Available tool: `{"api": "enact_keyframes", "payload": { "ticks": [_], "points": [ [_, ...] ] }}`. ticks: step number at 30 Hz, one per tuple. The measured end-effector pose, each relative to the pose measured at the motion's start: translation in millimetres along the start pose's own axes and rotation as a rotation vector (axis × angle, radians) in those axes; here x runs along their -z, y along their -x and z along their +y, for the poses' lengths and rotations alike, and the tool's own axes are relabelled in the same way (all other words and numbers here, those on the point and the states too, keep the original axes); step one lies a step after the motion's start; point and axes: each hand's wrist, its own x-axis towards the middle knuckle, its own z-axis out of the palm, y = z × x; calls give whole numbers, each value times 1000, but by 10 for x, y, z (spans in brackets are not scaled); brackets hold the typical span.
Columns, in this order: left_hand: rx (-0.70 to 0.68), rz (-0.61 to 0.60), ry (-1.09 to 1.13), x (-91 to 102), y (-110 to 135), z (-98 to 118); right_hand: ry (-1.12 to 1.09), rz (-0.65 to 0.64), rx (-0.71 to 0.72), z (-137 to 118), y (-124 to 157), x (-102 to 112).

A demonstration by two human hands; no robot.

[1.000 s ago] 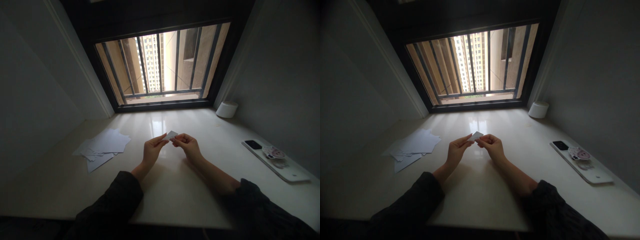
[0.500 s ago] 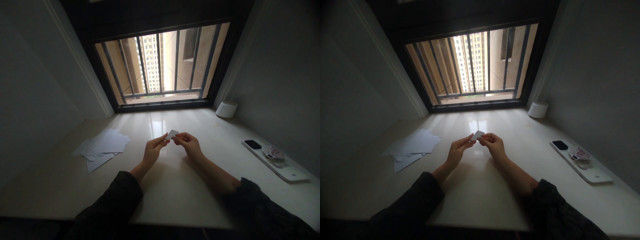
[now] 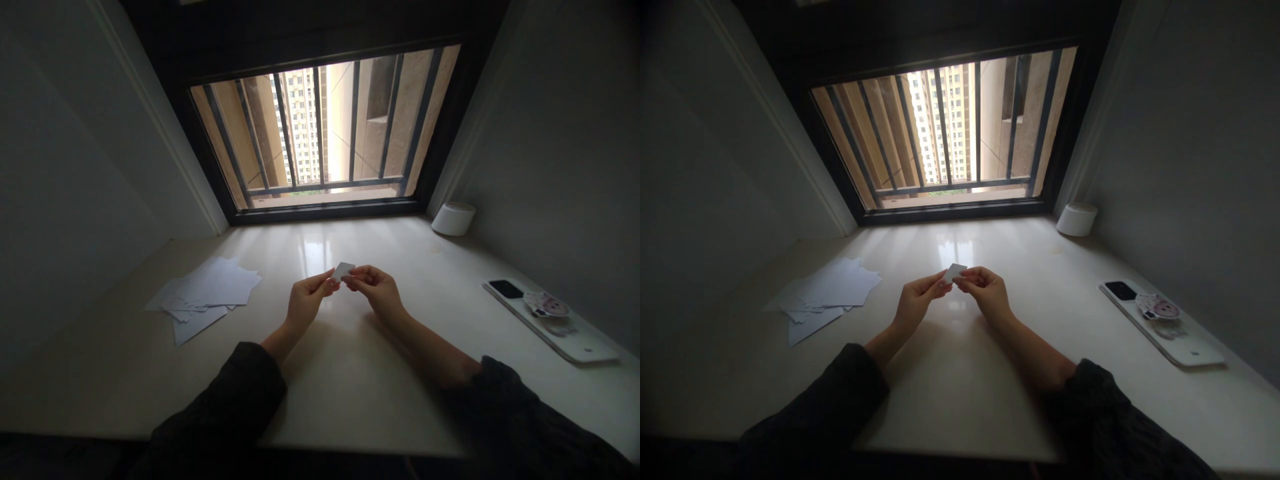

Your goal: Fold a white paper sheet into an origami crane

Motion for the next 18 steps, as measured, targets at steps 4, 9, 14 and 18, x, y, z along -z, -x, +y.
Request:
{"api": "enact_keyframes", "payload": {
  "ticks": [4,9,14,18],
  "points": [
    [35,14,50,-9,0,5,-16,8,-23,27,-8,7],
    [40,-6,72,-18,16,24,-53,20,-66,80,-30,34],
    [28,-18,79,-17,13,13,-79,16,-78,83,-28,35],
    [26,-25,68,-3,1,8,1,13,-30,40,-12,20]
  ]
}}
